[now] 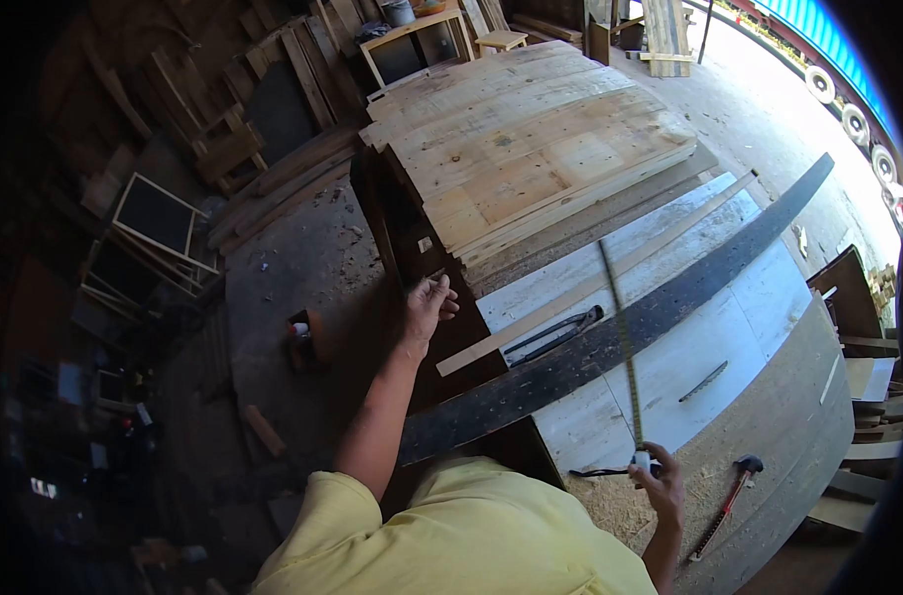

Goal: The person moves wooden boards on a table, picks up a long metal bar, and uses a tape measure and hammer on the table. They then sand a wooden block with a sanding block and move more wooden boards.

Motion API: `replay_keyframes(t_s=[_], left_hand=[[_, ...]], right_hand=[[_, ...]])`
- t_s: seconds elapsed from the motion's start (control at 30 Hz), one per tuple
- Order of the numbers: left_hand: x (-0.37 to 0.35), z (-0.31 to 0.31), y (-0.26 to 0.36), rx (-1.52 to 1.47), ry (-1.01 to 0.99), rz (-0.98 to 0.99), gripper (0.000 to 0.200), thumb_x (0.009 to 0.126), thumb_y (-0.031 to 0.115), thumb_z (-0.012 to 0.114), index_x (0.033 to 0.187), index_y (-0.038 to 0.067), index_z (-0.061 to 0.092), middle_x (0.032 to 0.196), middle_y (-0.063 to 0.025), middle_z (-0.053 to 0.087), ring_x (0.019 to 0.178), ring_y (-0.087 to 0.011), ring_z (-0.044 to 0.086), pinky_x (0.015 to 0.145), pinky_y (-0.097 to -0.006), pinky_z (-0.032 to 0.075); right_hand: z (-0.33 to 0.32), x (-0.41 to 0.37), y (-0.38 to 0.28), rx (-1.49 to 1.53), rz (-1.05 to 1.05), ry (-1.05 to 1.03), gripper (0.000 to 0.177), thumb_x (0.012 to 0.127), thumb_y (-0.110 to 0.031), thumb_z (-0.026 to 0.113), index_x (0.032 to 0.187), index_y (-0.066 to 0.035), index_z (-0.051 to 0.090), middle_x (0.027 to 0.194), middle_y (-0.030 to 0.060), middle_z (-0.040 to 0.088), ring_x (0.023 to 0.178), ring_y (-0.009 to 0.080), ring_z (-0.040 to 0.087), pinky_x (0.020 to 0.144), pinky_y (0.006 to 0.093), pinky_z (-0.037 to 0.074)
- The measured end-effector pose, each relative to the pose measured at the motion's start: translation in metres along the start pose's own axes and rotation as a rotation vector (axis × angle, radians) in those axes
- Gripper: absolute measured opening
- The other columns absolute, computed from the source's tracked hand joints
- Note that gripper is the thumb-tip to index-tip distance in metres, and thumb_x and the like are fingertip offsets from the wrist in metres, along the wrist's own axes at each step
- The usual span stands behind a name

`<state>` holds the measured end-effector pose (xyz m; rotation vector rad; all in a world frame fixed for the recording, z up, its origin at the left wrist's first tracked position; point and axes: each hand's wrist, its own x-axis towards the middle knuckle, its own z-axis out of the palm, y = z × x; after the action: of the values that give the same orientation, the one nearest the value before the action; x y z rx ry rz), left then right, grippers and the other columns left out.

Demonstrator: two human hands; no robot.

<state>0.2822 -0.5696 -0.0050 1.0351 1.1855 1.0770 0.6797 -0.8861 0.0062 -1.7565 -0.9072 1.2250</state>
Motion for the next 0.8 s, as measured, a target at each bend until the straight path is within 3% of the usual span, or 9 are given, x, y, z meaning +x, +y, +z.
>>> replay_keyframes(t_s=[0.1,0.17,0.2,0.3,0.43,0.53,0.67,0.77,0.8], left_hand=[[-0.001,-0.03,-0.017,0.065,0.137,-0.024,0.028,0.097,0.036,0.06,0.086,0.011,0.061,0.081,-0.0016,0.064,0.068,-0.0088,0.064,0.062,-0.0259,0.053],[-0.01,-0.037,-0.024,0.171,0.236,-0.016,0.017,0.095,0.02,0.059,0.107,0.007,0.061,0.085,-0.0038,0.064,0.074,-0.0097,0.064,0.063,-0.0255,0.053],[-0.02,-0.036,-0.032,0.344,0.291,0.041,0.045,0.09,0.007,0.059,0.133,0.007,0.049,0.095,-0.0063,0.064,0.079,-0.0127,0.064,0.066,-0.0266,0.054],[-0.02,-0.048,-0.065,0.519,0.255,0.133,0.065,0.086,0.003,0.059,0.145,0.009,0.035,0.105,-0.0076,0.062,0.082,-0.0155,0.063,0.069,-0.0286,0.055],[-0.028,-0.041,-0.072,0.515,0.289,0.197,0.062,0.086,0.008,0.064,0.143,0.007,0.04,0.111,-0.0086,0.061,0.083,-0.015,0.063,0.072,-0.0311,0.055],[-0.019,-0.05,-0.08,0.508,0.149,-0.008,0.05,0.089,0.013,0.065,0.136,0.005,0.048,0.117,-0.0088,0.059,0.086,-0.0139,0.063,0.07,-0.0301,0.054],[-0.04,-0.011,-0.055,0.285,0.102,-0.029,0.035,0.094,0.018,0.061,0.126,0.004,0.057,0.119,-0.0081,0.06,0.087,-0.013,0.064,0.069,-0.0283,0.053],[-0.053,0.027,-0.044,0.194,0.105,0.187,0.03,0.098,0.023,0.058,0.122,0.005,0.059,0.11,-0.0064,0.064,0.088,-0.0129,0.064,0.072,-0.0268,0.052],[-0.051,0.034,-0.041,0.151,-0.051,0.108,0.034,0.099,0.025,0.056,0.126,0.005,0.055,0.113,-0.0077,0.064,0.089,-0.0131,0.064,0.074,-0.0268,0.052]], right_hand=[[-0.004,0.003,-0.015,0.156,-0.118,0.169,0.037,0.086,-0.013,0.069,0.119,0.001,0.061,0.086,0.0037,0.065,0.068,0.009,0.061,0.054,0.0227,0.05],[-0.01,0.006,-0.014,0.273,-0.23,0.311,0.035,0.089,-0.022,0.067,0.118,-0.001,0.062,0.085,0.0023,0.064,0.065,0.0077,0.059,0.052,0.0215,0.046],[-0.012,0.006,-0.014,0.219,-0.272,0.427,0.037,0.092,-0.029,0.063,0.116,-0.001,0.063,0.085,0.0017,0.064,0.067,0.0075,0.057,0.058,0.0222,0.045],[-0.027,0.014,-0.004,0.193,-0.432,0.587,0.041,0.098,-0.034,0.055,0.117,0.001,0.061,0.095,0.0074,0.066,0.081,0.0132,0.062,0.075,0.0261,0.048],[-0.036,0.016,-0.004,0.507,-0.474,0.576,0.04,0.099,-0.032,0.054,0.122,0.002,0.057,0.099,0.0097,0.066,0.087,0.0172,0.065,0.08,0.0282,0.05],[-0.033,0.003,-0.029,0.613,-0.446,0.399,0.039,0.096,-0.022,0.059,0.127,0.0,0.051,0.097,0.0103,0.065,0.089,0.0203,0.067,0.079,0.0325,0.054],[-0.026,-0.008,-0.04,0.373,-0.316,0.225,0.038,0.085,-0.009,0.065,0.121,0.0,0.055,0.097,0.009,0.064,0.085,0.0207,0.067,0.073,0.0322,0.055],[-0.013,-0.011,-0.037,0.292,-0.174,-0.034,0.037,0.082,-0.002,0.066,0.118,0.001,0.056,0.097,0.0091,0.065,0.084,0.0185,0.067,0.068,0.0286,0.055],[-0.005,-0.011,-0.035,0.298,-0.119,-0.088,0.037,0.081,-0.001,0.066,0.117,0.002,0.057,0.096,0.0086,0.065,0.083,0.017,0.066,0.068,0.0282,0.055]])
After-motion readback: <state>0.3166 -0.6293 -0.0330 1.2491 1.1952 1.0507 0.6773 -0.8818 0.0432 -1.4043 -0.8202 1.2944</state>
